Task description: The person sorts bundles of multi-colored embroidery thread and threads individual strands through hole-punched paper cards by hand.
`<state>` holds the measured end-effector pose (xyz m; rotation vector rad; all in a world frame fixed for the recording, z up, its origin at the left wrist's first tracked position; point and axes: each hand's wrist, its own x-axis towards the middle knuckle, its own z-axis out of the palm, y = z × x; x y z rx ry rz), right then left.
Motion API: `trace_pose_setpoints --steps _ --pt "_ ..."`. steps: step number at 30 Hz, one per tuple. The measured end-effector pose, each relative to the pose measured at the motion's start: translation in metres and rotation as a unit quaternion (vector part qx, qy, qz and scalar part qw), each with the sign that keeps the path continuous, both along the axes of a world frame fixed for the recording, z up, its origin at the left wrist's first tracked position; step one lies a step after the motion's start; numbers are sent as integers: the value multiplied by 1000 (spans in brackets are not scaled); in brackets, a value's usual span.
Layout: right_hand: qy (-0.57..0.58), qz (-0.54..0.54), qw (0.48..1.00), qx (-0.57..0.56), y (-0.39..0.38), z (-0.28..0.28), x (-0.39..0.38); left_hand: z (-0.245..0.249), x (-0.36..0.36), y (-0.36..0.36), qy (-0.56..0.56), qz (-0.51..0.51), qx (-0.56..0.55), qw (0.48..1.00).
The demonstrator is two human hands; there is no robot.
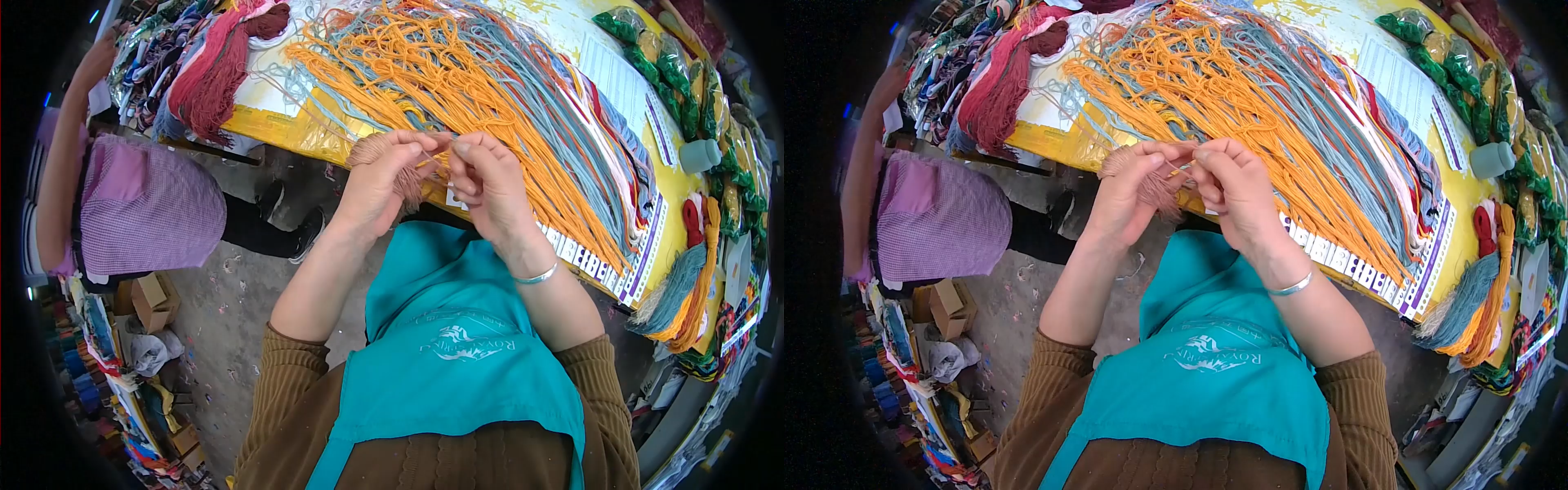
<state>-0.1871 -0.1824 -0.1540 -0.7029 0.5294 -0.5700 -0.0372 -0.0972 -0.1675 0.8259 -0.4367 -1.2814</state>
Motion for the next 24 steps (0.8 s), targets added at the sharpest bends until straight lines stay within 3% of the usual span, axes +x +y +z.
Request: trace_pose_setpoints --steps 1,4,6,9,11,13,15,17,19,21,24 --pt "-6 38 999 6 -3 3 -4 -1 2 1 1 -6 -1 1000" --pt "181 86 959 -200 -2 19 -11 -1 13 8 8 -44 -13 999" --pt "179 53 940 -287 -9 20 -25 8 13 14 14 -37 8 999" --pt "133 -64 921 -360 -30 19 -56 -1 49 42 252 -100 -94 958" --pt "-54 -133 975 -171 -48 19 -89 -6 67 64 269 -38 -125 954" --pt "-88 -246 965 -24 -63 35 -129 -17 87 93 303 -8 -180 936" --pt "-323 -124 938 -29 -97 13 -210 -27 106 130 279 96 -164 941" --pt "-201 -248 947 -26 -127 21 -309 -40 129 166 259 153 -161 940" --pt "-63 -405 910 -68 -138 32 -401 -61 156 202 249 193 -166 935" --pt "-28 -452 887 -85 -174 25 -566 -76 179 230 229 236 -154 932" --pt "126 -519 827 -176 -175 49 -573 -75 181 227 177 299 -129 929"
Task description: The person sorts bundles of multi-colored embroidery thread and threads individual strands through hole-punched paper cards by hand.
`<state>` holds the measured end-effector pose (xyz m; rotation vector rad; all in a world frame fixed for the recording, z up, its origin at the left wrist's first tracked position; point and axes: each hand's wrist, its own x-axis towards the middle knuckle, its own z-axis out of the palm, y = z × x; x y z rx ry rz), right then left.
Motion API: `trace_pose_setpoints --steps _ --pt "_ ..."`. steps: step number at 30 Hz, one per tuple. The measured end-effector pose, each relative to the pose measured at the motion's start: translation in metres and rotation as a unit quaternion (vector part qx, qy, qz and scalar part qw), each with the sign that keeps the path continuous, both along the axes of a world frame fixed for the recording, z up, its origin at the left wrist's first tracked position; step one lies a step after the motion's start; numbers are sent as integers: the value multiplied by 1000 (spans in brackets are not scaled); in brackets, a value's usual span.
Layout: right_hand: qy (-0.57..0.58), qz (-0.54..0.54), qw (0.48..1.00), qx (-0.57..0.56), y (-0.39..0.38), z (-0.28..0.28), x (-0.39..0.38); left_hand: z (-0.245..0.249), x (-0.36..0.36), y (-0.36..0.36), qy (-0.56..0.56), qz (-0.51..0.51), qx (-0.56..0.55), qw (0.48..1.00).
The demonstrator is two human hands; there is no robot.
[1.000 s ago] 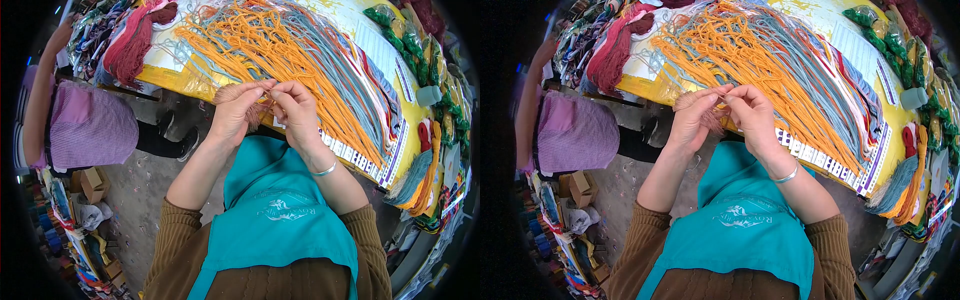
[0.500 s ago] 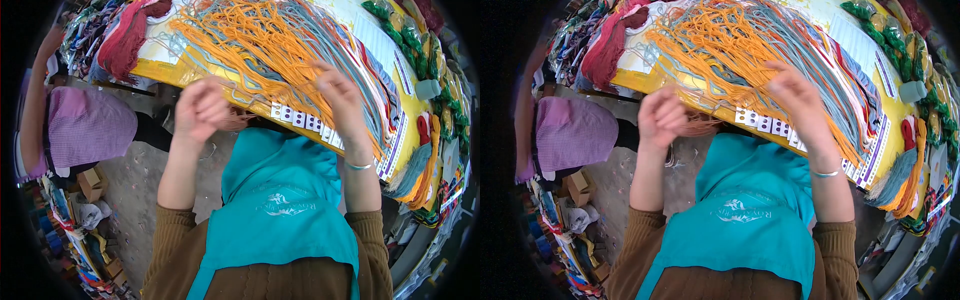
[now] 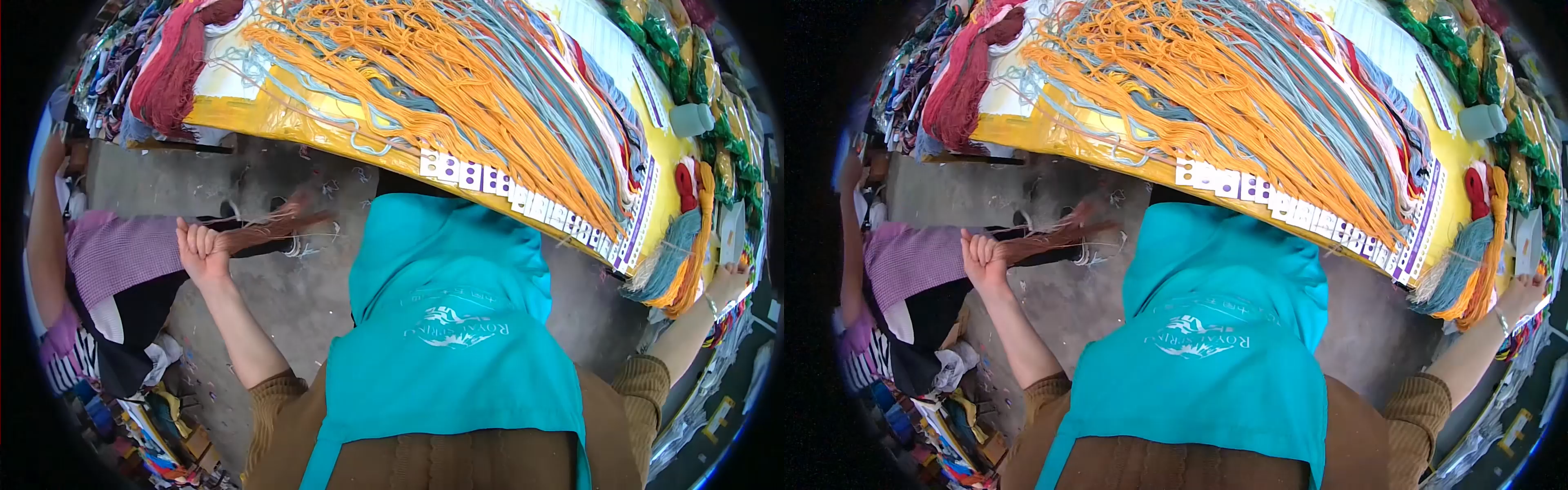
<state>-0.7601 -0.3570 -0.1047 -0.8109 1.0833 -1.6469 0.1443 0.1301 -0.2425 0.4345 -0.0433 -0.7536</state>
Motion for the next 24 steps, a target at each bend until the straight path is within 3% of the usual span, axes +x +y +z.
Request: trace_pose_setpoints --steps 3,5,7,10,12,13,14,16,19,24 --pt "163 -94 982 -23 4 41 23 11 -18 -35 -30 -15 -3 999" --pt "263 -90 960 -42 17 37 101 30 -54 -76 -41 -77 -43 995" --pt "348 -4 937 -39 44 15 211 36 -88 -108 -5 -158 -99 982" --pt "402 211 891 11 112 -6 366 23 -123 -147 26 -342 -127 931" --pt "297 451 841 -5 147 -20 427 38 -162 -163 18 -331 55 942" --pt "283 507 813 51 159 -23 450 38 -175 -170 -78 -361 135 920" --pt "228 544 801 97 172 -26 471 40 -192 -174 -99 -351 169 916" --pt "162 605 778 36 179 -56 493 48 -214 -185 -167 -373 188 893" --pt "152 630 761 28 184 -69 507 48 -230 -195 -217 -376 213 875" --pt "231 552 801 30 183 -82 511 41 -240 -204 -239 -324 242 883"
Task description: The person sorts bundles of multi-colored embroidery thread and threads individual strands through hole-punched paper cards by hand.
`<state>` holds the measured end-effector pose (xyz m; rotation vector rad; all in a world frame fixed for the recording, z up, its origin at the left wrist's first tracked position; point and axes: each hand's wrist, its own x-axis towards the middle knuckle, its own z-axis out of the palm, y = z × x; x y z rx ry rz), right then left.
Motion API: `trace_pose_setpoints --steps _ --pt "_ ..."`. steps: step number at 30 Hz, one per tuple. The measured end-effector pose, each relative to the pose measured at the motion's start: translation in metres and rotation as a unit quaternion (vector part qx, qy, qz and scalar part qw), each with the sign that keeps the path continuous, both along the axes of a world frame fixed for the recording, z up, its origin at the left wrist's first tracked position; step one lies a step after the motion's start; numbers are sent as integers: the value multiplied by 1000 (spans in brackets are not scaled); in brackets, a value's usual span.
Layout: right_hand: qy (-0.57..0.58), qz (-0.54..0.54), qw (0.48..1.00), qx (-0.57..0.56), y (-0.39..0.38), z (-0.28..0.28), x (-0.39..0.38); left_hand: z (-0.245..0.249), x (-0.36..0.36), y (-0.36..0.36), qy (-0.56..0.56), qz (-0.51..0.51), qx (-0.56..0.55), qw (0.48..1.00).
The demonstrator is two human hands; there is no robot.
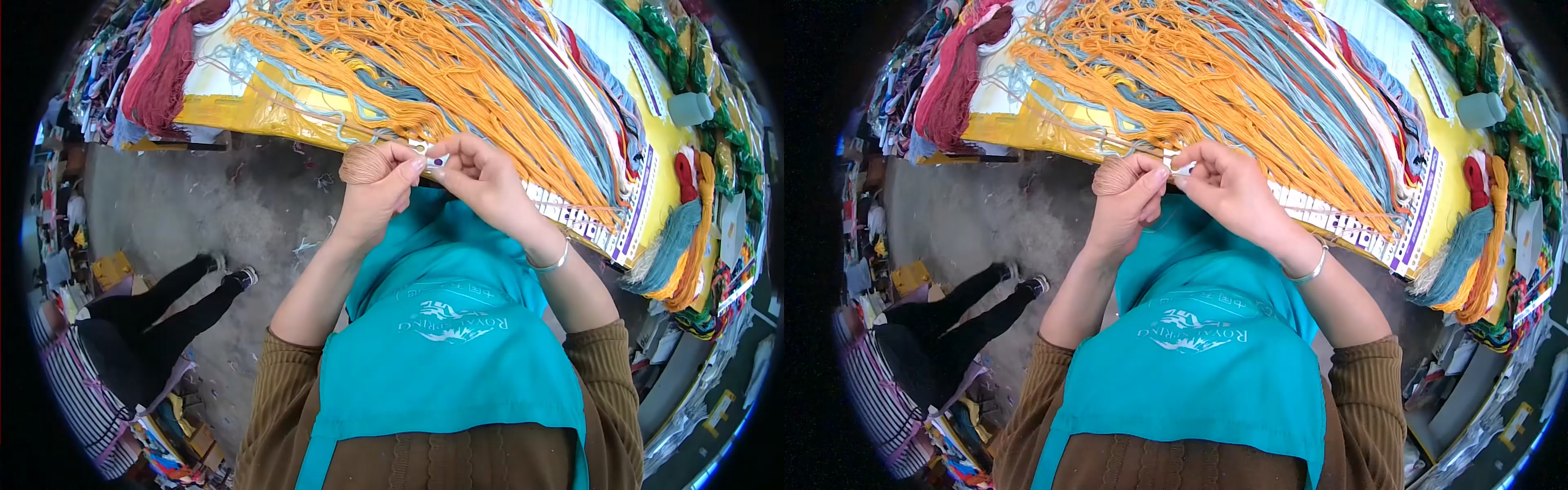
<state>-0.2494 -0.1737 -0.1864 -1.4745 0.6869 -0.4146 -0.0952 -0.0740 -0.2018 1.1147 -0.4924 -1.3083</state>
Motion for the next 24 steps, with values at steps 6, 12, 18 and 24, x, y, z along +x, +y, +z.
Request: trace_pose_setpoints --steps 6,12,18,24 --pt "62 -109 987 -100 -16 -29 0 -5 1 -6 -128 25 56 990" --pt "111 -69 977 -170 -20 -34 2 2 5 -16 -146 -41 112 982" --pt "86 -87 979 -163 -19 -36 2 -24 2 -30 -212 -76 43 973" --pt "64 -92 985 -130 -18 -36 2 -13 4 -43 -205 -143 80 965"
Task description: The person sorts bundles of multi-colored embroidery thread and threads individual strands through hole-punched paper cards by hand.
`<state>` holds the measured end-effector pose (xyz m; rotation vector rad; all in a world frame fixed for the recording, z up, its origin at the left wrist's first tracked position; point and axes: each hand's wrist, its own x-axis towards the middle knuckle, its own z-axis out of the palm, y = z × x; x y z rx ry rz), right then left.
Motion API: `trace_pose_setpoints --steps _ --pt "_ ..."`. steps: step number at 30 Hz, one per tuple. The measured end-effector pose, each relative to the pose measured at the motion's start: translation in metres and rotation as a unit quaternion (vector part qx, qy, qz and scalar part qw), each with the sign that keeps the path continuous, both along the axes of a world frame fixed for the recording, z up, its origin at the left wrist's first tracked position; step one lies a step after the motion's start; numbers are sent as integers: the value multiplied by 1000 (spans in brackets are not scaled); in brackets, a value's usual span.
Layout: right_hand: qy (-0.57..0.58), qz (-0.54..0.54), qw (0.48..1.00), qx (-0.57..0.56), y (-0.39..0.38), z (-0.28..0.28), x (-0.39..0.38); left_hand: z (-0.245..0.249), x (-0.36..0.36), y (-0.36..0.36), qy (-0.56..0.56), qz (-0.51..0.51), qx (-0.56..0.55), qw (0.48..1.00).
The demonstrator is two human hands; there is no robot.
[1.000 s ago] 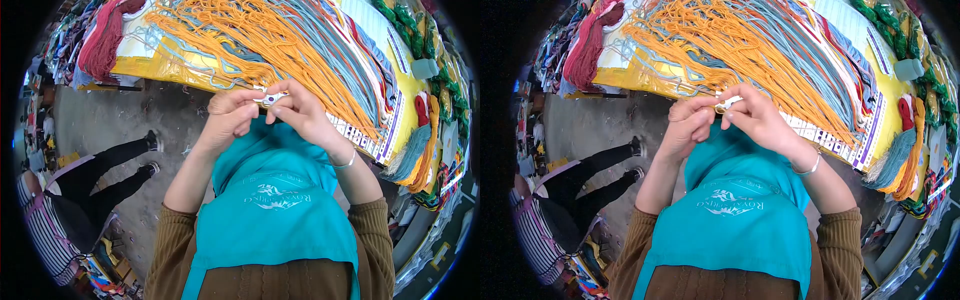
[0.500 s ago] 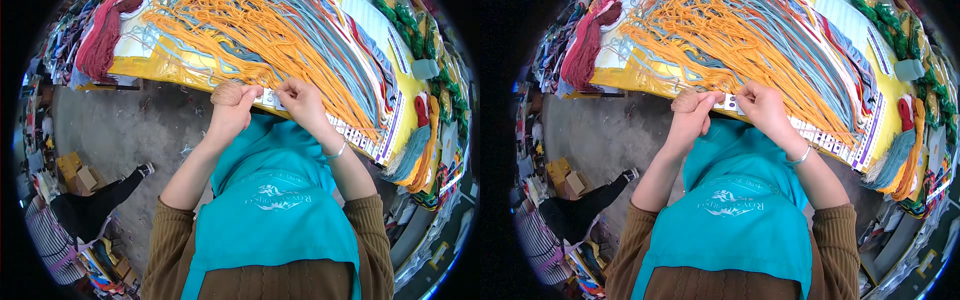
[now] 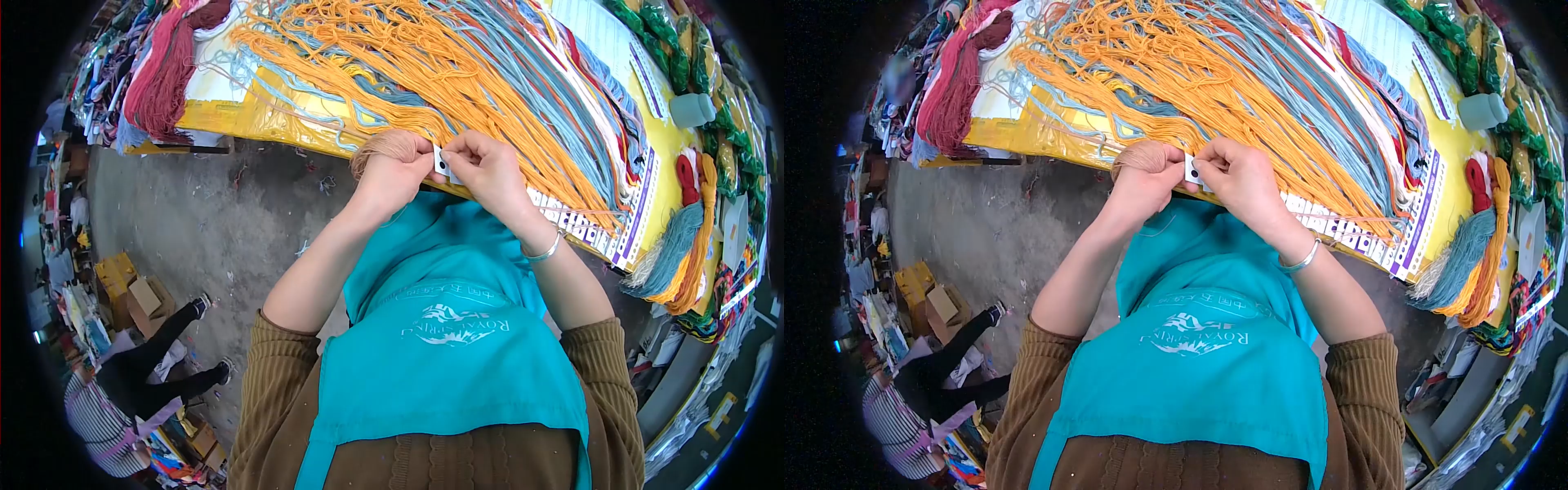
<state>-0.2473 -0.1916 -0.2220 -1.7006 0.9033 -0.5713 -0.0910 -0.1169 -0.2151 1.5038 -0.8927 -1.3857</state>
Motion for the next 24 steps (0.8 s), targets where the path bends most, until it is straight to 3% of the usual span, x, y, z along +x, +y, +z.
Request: trace_pose_setpoints --steps 2,5,8,15,17,20,24 --pt "15 1 1000 4 0 2 0 7 1 0 -30 -15 36 999" --pt "44 9 999 -7 -1 6 1 -5 7 6 -100 23 -39 994" --pt "71 26 997 -13 -3 9 2 4 19 11 -56 55 -52 996" --pt "153 25 985 -73 -3 16 9 24 8 15 139 -11 3 990" --pt "79 12 997 6 -9 5 9 27 12 11 159 9 41 986" --pt "13 31 996 79 -11 5 8 22 10 0 1 -39 -39 998" --pt "-41 63 984 159 -12 10 5 13 7 -8 -102 -96 -137 981"
